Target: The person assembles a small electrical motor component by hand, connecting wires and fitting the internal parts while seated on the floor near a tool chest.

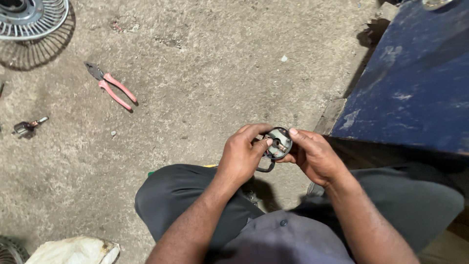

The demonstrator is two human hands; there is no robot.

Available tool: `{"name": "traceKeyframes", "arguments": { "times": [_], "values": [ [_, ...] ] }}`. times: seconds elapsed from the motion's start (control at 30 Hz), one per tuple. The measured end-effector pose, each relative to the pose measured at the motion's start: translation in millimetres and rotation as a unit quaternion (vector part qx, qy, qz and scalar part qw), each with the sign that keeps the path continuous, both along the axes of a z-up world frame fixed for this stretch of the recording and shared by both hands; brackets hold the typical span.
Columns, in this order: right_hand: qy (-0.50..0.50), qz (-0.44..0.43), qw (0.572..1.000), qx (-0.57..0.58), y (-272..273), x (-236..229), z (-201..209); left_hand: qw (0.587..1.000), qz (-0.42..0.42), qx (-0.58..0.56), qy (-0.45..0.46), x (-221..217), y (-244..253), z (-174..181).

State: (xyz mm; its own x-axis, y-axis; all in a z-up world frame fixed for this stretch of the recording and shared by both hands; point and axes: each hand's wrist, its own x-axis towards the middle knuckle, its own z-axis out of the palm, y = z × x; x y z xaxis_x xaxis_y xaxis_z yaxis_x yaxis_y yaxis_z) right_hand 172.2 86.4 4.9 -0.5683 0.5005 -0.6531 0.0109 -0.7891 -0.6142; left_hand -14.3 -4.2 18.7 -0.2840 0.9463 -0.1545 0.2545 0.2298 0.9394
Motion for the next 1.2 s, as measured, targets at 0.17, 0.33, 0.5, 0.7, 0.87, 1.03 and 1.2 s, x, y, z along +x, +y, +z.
{"name": "traceKeyframes", "arguments": {
  "times": [0.17, 0.33, 0.5, 0.7, 0.87, 1.03, 1.2],
  "values": [
    [-0.003, 0.013, 1.0, 0.019, -2.8, 3.4, -0.2, 1.0, -0.002, 0.003, 0.011, 3.2, 1.1, 7.3],
    [-0.007, 0.032, 0.998, 0.045, -5.6, 5.8, -3.2, 1.0, 0.008, -0.016, -0.008, 5.2, -0.6, 3.9],
    [0.023, 0.009, 0.999, 0.045, -9.6, 3.8, -1.1, 0.98, 0.076, -0.008, -0.186, 9.5, 1.3, -18.3],
    [0.042, -0.01, 0.996, 0.082, -18.0, -6.8, -1.3, 0.9, 0.152, 0.024, -0.409, 14.0, 4.9, -38.6],
    [0.07, -0.02, 0.984, 0.16, -24.7, -4.1, -14.2, 0.883, 0.141, 0.055, -0.444, 9.2, 4.2, -34.4],
    [-0.075, -0.102, 0.975, 0.181, -2.0, 1.9, -83.9, 0.871, 0.124, 0.065, -0.471, 4.5, 7.3, -23.6],
    [-0.338, 0.096, 0.934, 0.055, -7.1, 10.0, -214.4, 0.89, 0.135, 0.07, -0.429, -4.5, 4.8, -22.1]
  ]
}}
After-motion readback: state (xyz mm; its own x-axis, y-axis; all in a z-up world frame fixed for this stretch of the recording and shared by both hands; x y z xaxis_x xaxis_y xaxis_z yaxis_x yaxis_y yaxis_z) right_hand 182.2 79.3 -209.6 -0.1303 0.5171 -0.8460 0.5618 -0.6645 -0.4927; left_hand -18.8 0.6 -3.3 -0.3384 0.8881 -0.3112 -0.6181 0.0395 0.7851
